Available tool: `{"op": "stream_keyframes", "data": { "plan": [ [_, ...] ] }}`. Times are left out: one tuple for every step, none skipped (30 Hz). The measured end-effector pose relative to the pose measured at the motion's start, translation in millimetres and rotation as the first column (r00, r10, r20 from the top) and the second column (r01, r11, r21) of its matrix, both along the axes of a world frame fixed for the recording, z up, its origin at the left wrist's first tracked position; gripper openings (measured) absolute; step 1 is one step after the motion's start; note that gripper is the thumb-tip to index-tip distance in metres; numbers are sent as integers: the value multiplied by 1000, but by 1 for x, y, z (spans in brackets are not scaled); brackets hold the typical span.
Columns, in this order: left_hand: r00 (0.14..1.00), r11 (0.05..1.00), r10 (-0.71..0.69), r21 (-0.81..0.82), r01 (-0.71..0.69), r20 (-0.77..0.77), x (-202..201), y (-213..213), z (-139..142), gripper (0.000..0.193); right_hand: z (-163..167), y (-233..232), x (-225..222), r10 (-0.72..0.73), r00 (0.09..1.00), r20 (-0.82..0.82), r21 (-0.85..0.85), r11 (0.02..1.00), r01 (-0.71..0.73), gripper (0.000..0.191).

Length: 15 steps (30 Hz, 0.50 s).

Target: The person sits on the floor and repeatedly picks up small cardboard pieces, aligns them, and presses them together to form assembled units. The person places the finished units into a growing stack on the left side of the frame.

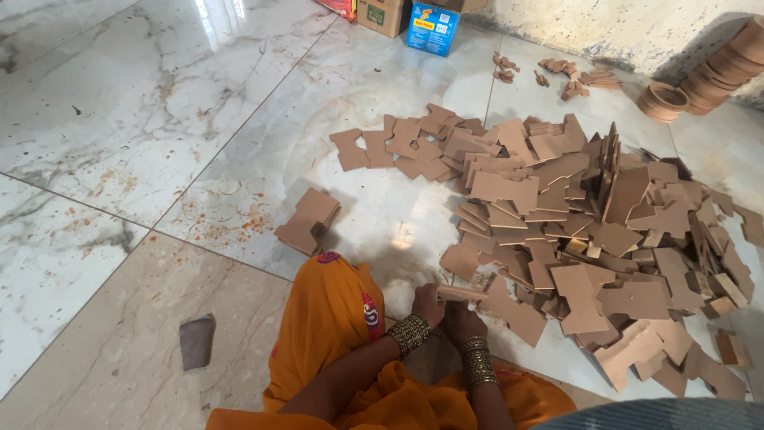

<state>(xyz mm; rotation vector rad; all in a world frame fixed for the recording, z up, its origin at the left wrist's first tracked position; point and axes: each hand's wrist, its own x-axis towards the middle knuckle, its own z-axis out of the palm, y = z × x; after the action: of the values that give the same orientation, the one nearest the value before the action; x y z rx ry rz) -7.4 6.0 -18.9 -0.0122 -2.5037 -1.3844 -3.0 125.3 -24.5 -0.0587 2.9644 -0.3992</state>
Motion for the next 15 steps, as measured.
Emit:
{"op": "stream_keyframes", "data": {
  "plan": [
    [1000, 1000, -2, -1, 2, -2, -1, 0, -1, 46, 0, -1, -1, 5, 1000, 2, 0, 1000, -5, 58],
    [1000, 1000, -7, -2, 7, 10, -2, 0, -1, 46, 0, -2, -2, 9, 1000, 4, -1, 1000, -9, 55],
    [1000, 1000, -10, -3, 10, 22, -2, 0, -1, 46, 1, -2, -3, 15, 1000, 6, -2, 1000, -15, 53],
    [999, 1000, -12, -3, 12, 33, -3, 0, -1, 46, 1, -2, -4, -3, 1000, 26, 2, 1000, 3, 53],
    [1000, 1000, -15, 6, 14, 22, -3, 1, -1, 47, 1, -2, -4, -22, 999, 45, 6, 1000, 22, 54],
    [1000, 1000, -17, 15, 17, 11, -3, 1, -1, 47, 2, -1, -5, -41, 997, 65, 10, 999, 40, 55],
    [1000, 1000, -19, 24, 19, 0, -3, 2, -1, 48, 2, 0, -5, -7, 1000, 7, -15, 1000, 7, 52],
    [998, 991, -55, 120, 57, -14, -4, 3, -1, 52, 2, 1, -4, 25, 998, -51, -38, 999, -27, 50],
    [996, 972, -88, 214, 93, -32, -4, 4, -1, 56, 2, 3, -3, 57, 992, -110, -61, 996, -64, 48],
    [991, 944, -120, 304, 130, -53, -5, 4, -1, 60, 1, 3, -2, 33, 995, -98, -67, 997, -39, 49],
    [988, 927, -140, 342, 154, -66, -7, 5, -1, 70, 1, 4, -1, 7, 996, -85, -71, 997, -13, 51],
    [984, 908, -159, 379, 177, -80, -8, 4, 0, 82, 0, 4, -1, -19, 997, -72, -75, 997, 13, 52],
    [980, 887, -177, 416, 200, -94, -9, 4, 0, 93, -1, 4, 1, 31, 995, -92, -67, 997, -37, 51],
    [975, 880, -199, 419, 223, -100, -10, 4, 1, 98, -2, 3, 2, 81, 991, -111, -56, 995, -88, 49],
    [970, 873, -221, 423, 245, -106, -10, 4, 2, 103, -3, 2, 4, 131, 983, -129, -46, 989, -138, 49]
  ]
}}
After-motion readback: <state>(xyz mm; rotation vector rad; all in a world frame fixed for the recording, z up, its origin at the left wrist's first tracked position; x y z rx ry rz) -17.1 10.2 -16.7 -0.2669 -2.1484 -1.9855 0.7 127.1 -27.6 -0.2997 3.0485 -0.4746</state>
